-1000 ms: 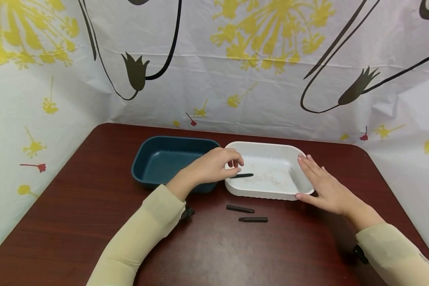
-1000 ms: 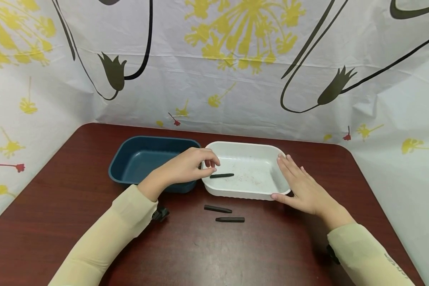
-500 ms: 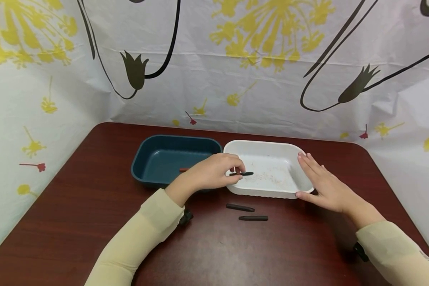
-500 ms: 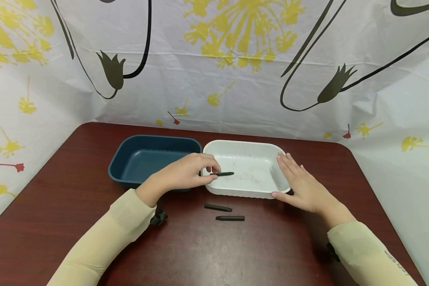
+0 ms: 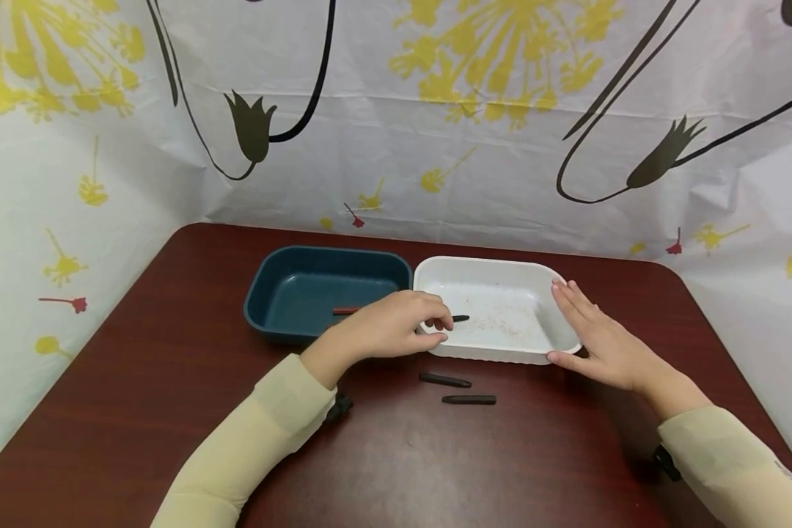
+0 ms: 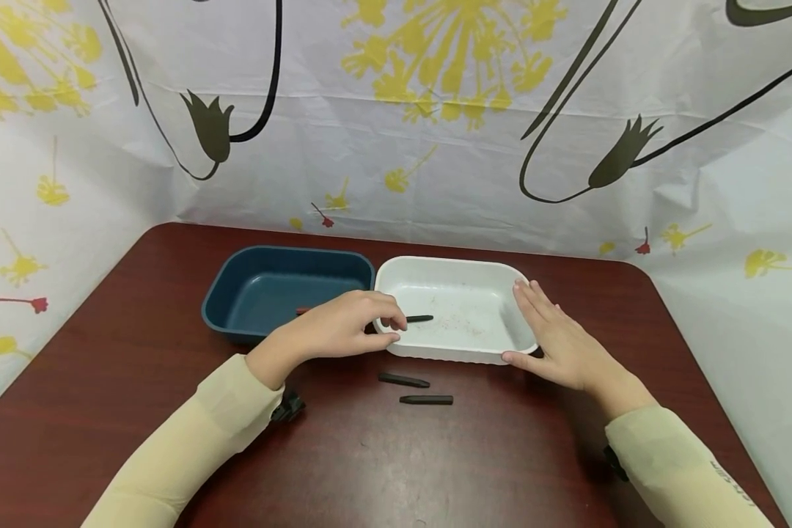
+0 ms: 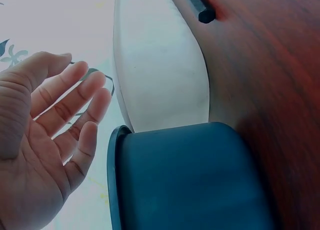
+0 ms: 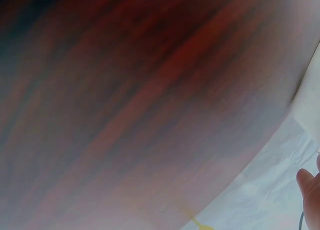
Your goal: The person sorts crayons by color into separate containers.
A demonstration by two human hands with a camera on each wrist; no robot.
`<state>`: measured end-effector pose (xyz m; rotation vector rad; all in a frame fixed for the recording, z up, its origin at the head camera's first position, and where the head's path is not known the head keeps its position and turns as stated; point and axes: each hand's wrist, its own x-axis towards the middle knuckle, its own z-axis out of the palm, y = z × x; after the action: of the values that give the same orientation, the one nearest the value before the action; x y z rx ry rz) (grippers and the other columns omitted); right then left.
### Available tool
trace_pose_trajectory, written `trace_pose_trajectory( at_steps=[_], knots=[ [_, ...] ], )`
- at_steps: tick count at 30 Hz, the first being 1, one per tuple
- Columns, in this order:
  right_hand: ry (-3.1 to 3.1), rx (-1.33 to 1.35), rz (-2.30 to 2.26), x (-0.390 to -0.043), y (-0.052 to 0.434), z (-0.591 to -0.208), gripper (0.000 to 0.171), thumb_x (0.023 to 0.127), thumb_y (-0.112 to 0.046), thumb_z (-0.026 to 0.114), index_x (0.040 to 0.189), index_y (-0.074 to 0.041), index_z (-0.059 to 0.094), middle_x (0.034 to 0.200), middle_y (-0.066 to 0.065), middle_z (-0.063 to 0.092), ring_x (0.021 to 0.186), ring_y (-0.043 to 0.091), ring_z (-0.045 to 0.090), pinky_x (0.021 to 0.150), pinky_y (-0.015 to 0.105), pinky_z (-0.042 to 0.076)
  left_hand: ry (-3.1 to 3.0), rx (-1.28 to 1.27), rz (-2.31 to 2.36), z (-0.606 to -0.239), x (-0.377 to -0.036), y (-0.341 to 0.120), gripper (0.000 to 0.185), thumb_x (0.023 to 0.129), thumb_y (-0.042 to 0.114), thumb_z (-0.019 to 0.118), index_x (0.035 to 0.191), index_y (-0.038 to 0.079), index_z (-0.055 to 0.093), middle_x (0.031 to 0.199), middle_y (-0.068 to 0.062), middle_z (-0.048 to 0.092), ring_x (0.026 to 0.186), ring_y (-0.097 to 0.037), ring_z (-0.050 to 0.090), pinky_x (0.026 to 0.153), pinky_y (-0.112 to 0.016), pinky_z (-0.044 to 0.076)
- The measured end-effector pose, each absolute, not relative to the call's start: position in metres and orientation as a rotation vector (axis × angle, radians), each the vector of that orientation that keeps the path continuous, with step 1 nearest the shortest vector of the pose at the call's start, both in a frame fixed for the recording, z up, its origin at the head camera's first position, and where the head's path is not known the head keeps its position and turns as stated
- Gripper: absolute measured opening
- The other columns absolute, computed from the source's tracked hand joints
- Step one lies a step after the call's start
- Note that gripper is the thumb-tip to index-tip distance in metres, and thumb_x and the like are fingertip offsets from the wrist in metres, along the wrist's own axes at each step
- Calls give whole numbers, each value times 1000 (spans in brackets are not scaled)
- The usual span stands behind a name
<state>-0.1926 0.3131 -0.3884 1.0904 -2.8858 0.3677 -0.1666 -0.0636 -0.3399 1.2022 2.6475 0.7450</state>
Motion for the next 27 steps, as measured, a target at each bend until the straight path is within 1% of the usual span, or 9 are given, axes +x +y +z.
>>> trace_pose_trajectory(
  at_steps=[1, 2, 4, 5, 8, 9, 16, 21, 27],
  knots=[
    [-2879, 1095, 365, -193, 313, -389, 102, 87, -41, 72, 160, -6, 11, 167, 15, 13, 156, 17, -5, 123, 51, 19, 2641, 1205, 749, -340, -166, -64, 21, 99, 21, 60, 115, 13, 71, 113, 1, 69, 100, -11, 63, 89, -26, 53],
    [-2873, 1099, 363, -193, 313, -389, 102, 87, -41, 72, 160, -5, 11, 167, 15, 13, 156, 17, -5, 125, 47, 17, 2636, 1207, 751, -341, -165, -64, 21, 99, 20, 60, 115, 12, 71, 113, 1, 69, 100, -10, 63, 89, -26, 53],
    [-2867, 1099, 372, -193, 314, -389, 101, 87, -40, 73, 160, -5, 12, 167, 14, 13, 156, 16, -5, 125, 46, 16, 2629, 1216, 758, -341, -163, -65, 22, 99, 20, 60, 115, 12, 71, 114, 1, 69, 100, -10, 64, 89, -26, 54],
    [-2869, 1102, 378, -193, 314, -389, 101, 87, -40, 73, 160, -5, 12, 167, 15, 13, 156, 16, -5, 124, 48, 16, 2629, 1225, 759, -341, -162, -66, 22, 99, 20, 60, 115, 11, 71, 114, 1, 69, 99, -11, 65, 90, -27, 54],
    [-2877, 1099, 408, -193, 313, -388, 101, 87, -39, 73, 160, -5, 12, 167, 15, 12, 156, 15, -6, 116, 66, 23, 2631, 1249, 754, -341, -159, -66, 21, 99, 19, 59, 115, 11, 71, 112, 1, 70, 98, -11, 66, 90, -27, 53],
    [-2881, 1094, 418, -193, 313, -388, 101, 86, -39, 73, 160, -5, 12, 167, 15, 12, 156, 15, -6, 113, 68, 25, 2630, 1258, 753, -341, -158, -66, 21, 99, 19, 59, 114, 11, 71, 112, 1, 70, 98, -12, 66, 90, -27, 53],
    [-2899, 1092, 438, -194, 312, -388, 101, 87, -40, 73, 160, -7, 11, 168, 14, 11, 156, 18, -6, 111, 72, 24, 2624, 1295, 726, -342, -151, -66, 16, 98, 24, 62, 107, 14, 70, 105, 3, 69, 97, -14, 66, 85, -22, 53],
    [-2906, 1089, 443, -194, 312, -388, 101, 87, -40, 73, 160, -7, 11, 168, 14, 10, 156, 18, -7, 109, 74, 24, 2625, 1300, 719, -342, -146, -66, 16, 98, 24, 63, 107, 14, 71, 103, 4, 69, 98, -13, 65, 84, -22, 53],
    [-2904, 1085, 446, -192, 313, -388, 101, 87, -40, 73, 160, -6, 11, 168, 14, 11, 156, 17, -7, 109, 75, 24, 2627, 1315, 653, -347, -143, -67, 16, 98, 25, 62, 106, 15, 71, 102, 6, 69, 93, -9, 60, 83, -23, 51]
  ],
)
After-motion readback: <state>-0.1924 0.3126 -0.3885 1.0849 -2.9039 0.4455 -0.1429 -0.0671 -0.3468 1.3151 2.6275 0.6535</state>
